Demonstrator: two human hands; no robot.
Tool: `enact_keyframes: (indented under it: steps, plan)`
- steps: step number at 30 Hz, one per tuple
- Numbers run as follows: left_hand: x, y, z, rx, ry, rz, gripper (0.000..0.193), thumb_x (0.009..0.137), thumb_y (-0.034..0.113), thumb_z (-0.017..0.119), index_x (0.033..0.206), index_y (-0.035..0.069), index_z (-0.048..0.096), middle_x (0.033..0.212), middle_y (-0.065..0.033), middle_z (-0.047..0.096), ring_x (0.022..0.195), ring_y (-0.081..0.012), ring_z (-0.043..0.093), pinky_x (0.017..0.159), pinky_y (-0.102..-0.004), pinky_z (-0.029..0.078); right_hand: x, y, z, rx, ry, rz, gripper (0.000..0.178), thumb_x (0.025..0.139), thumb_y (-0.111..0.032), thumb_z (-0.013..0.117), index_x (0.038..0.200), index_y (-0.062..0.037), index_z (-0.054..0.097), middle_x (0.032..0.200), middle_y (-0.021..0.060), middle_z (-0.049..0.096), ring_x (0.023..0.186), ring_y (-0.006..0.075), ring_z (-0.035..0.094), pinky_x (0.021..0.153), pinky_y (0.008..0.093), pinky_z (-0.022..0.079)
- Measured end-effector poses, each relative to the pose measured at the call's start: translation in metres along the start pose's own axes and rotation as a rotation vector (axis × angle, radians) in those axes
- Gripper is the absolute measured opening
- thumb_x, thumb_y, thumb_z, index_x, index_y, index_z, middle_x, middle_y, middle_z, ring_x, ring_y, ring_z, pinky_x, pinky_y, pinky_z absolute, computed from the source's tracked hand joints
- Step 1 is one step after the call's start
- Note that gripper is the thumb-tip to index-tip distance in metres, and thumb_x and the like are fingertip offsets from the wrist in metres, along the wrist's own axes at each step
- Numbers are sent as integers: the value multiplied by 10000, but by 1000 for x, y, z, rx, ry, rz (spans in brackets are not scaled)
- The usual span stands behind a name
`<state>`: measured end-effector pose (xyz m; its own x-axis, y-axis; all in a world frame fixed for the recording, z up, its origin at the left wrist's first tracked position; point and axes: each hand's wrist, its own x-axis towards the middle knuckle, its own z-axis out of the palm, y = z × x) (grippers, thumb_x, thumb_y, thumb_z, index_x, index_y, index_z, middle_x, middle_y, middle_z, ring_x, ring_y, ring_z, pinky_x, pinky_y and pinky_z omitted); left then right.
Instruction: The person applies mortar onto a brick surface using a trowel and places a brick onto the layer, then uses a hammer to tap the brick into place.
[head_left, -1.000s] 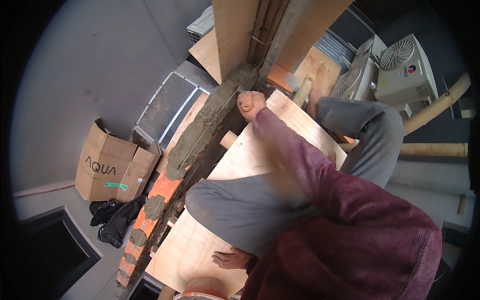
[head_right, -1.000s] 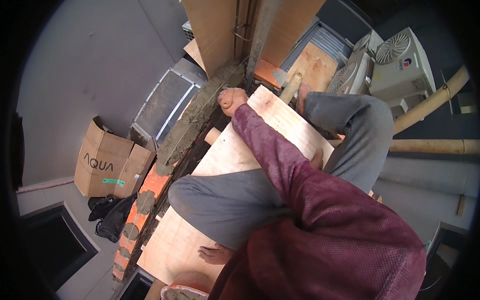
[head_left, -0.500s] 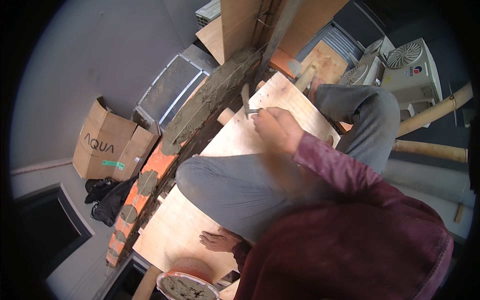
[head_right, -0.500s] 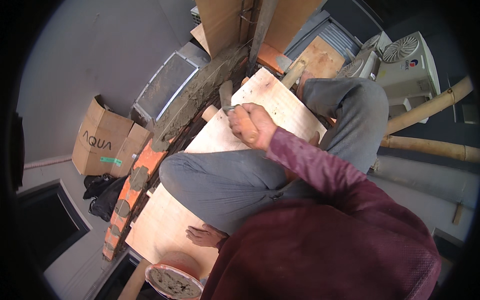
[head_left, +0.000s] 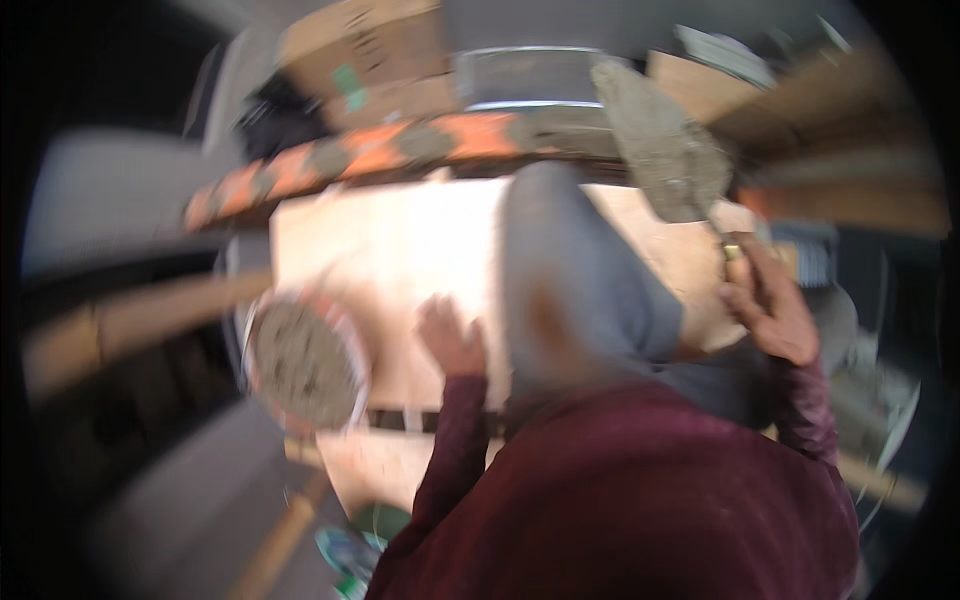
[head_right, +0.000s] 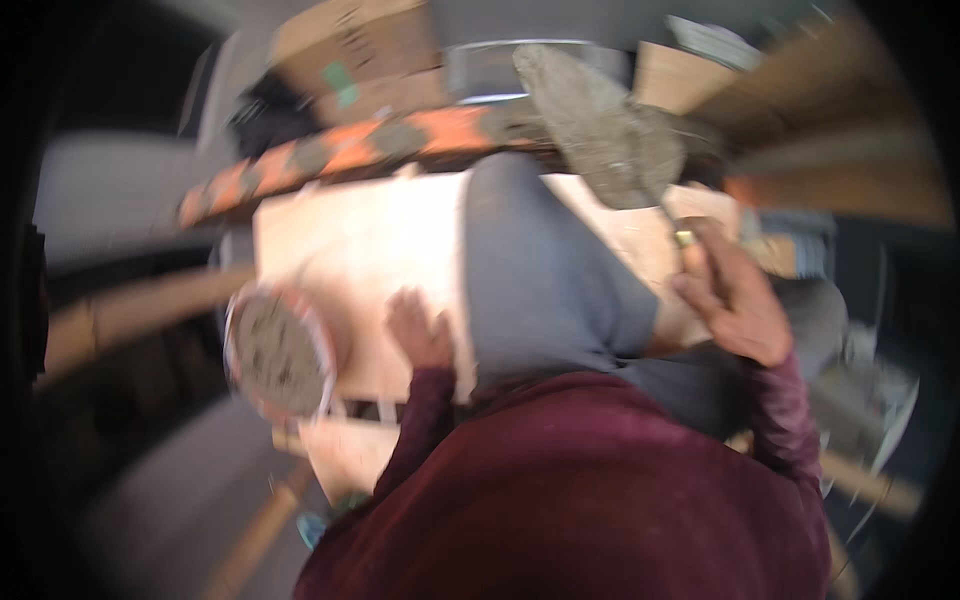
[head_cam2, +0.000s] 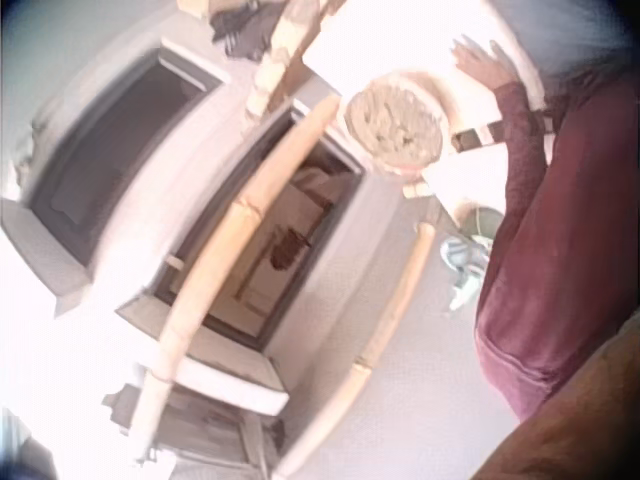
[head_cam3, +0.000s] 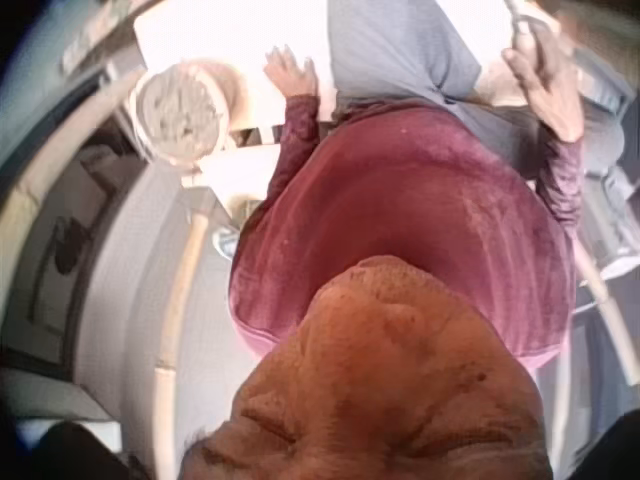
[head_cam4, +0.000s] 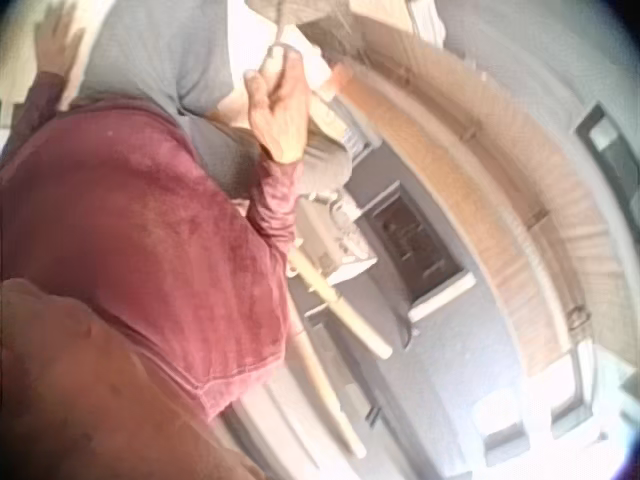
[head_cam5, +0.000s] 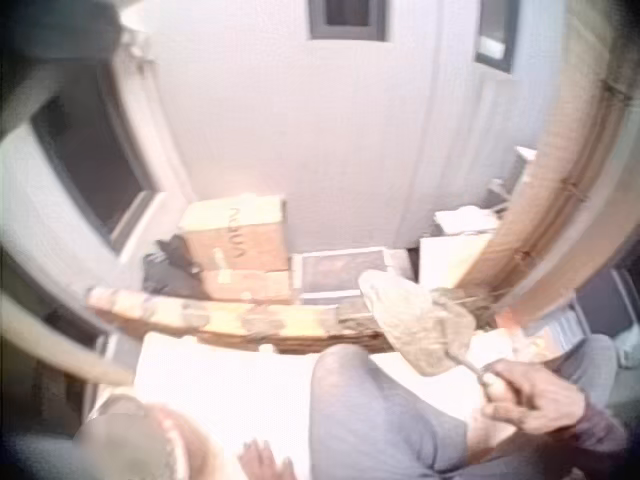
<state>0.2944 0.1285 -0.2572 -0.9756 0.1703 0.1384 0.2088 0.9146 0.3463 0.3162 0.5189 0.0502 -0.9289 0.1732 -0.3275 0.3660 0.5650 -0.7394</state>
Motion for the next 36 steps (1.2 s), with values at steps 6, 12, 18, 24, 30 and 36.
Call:
enact_keyframes:
  steps: [6,12,18,24,30,36]
  plan:
    - [0,13,-22,-93,-81,-91,684,933,451,556,1492,88,401,1560,-170,343,1488,-360,218,1204,-554,132,70,-187,79,-705,-418,-843,318,896,-181,654,1124,7,538,909,181,635,820,375,642,704,471,481]
    - [-8,17,-26,-180,-63,-112,715,945,517,501,1494,72,394,1565,-174,331,1496,-360,190,1207,-549,102,118,-272,228,-1029,-656,-1079,231,886,-176,605,974,33,650,852,215,693,833,371,696,739,465,557]
    - [-2,19,-21,-178,-84,-103,806,932,612,453,1504,50,368,1571,-183,310,1498,-357,172,1208,-553,79,136,-275,294,-991,-993,-980,264,915,-212,553,975,29,643,858,251,679,827,389,688,742,484,551]
    - [-12,13,-27,-186,-74,-118,823,922,616,464,1496,34,371,1533,-192,348,1470,-351,225,1200,-560,97,140,-260,327,-560,-1302,-515,264,956,-257,582,916,3,604,655,74,587,575,201,614,535,350,511]
    - [-5,2,-38,-240,-99,-99,779,903,586,517,1430,18,439,1411,-202,453,1390,-376,330,1176,-576,150,147,-229,299,-256,-1321,-376,274,951,-310,674,943,-38,640,667,-5,545,535,93,539,492,260,437]
    - [-7,28,-17,-334,-1,-101,796,867,522,628,1413,-21,429,1429,-312,405,1367,-485,329,1140,-594,226,138,-159,227,-34,-934,-824,433,949,-367,652,1199,-13,647,1027,136,696,945,259,639,904,394,497]
